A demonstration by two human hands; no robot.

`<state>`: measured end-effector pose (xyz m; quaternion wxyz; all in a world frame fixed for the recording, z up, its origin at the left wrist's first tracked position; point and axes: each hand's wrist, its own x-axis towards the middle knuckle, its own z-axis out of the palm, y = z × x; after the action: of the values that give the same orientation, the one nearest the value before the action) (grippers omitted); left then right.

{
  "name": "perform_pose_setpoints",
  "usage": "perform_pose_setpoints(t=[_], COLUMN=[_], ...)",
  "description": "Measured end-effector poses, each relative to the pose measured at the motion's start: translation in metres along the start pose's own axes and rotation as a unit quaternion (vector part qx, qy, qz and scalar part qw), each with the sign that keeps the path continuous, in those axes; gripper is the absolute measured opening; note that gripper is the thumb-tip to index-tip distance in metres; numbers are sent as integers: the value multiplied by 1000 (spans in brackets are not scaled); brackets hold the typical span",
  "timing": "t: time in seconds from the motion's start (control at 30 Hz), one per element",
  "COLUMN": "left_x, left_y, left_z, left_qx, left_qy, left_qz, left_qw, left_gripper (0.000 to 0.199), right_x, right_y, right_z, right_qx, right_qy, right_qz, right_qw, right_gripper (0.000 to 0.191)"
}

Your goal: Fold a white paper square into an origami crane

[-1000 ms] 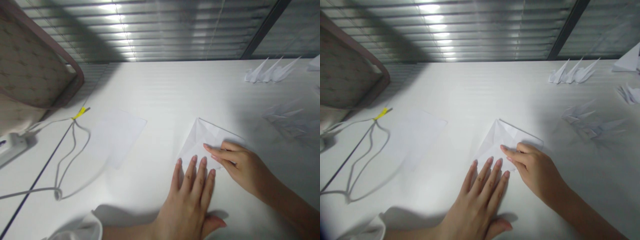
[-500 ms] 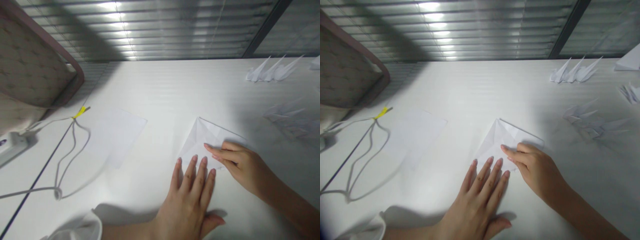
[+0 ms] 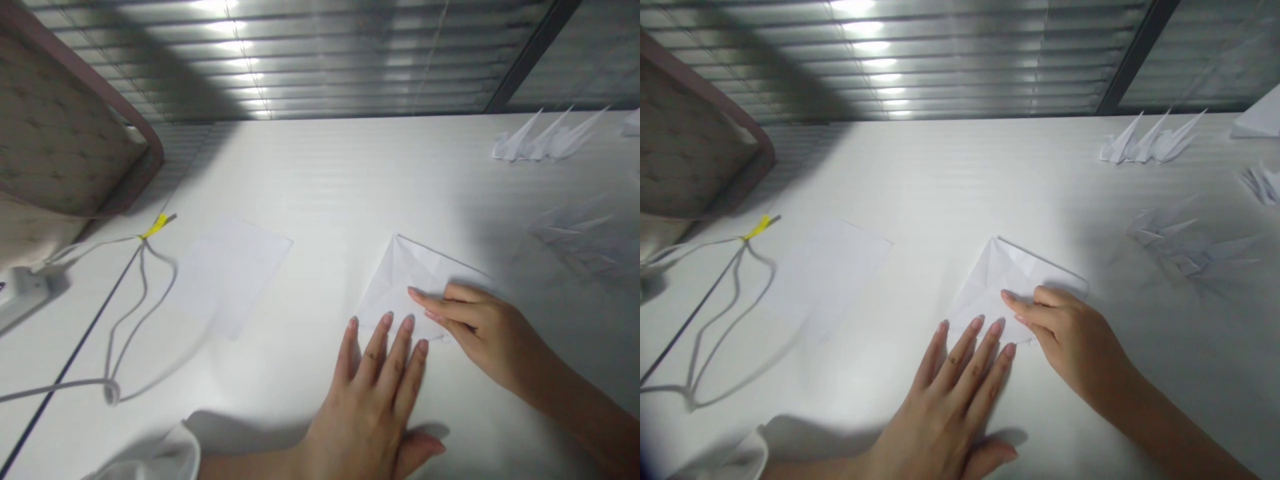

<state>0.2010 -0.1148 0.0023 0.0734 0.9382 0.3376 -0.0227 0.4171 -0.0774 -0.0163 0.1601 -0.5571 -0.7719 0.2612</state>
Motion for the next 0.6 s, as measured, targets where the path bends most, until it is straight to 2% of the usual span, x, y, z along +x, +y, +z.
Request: perform_pose_setpoints(t=[0.17, 0.33, 0.6], left_x=[-1, -1, 1], left_y=[0, -4, -5], left_z=[2, 1, 0], left_qx=[13, 29, 11], left_qy=[29, 72, 58], left_qz=[-8, 29, 39], left_qw=[999, 997, 997], left_gripper=[65, 62, 58], right_x=[0, 0, 0], right_y=[-1, 1, 3], right_z=[1, 1, 3], right_qx=[-1, -11, -13], right_qy=[7, 12, 15], right_qz=[5, -6, -12], right_qw=[1000, 1000, 1000], right_gripper=[36, 36, 37])
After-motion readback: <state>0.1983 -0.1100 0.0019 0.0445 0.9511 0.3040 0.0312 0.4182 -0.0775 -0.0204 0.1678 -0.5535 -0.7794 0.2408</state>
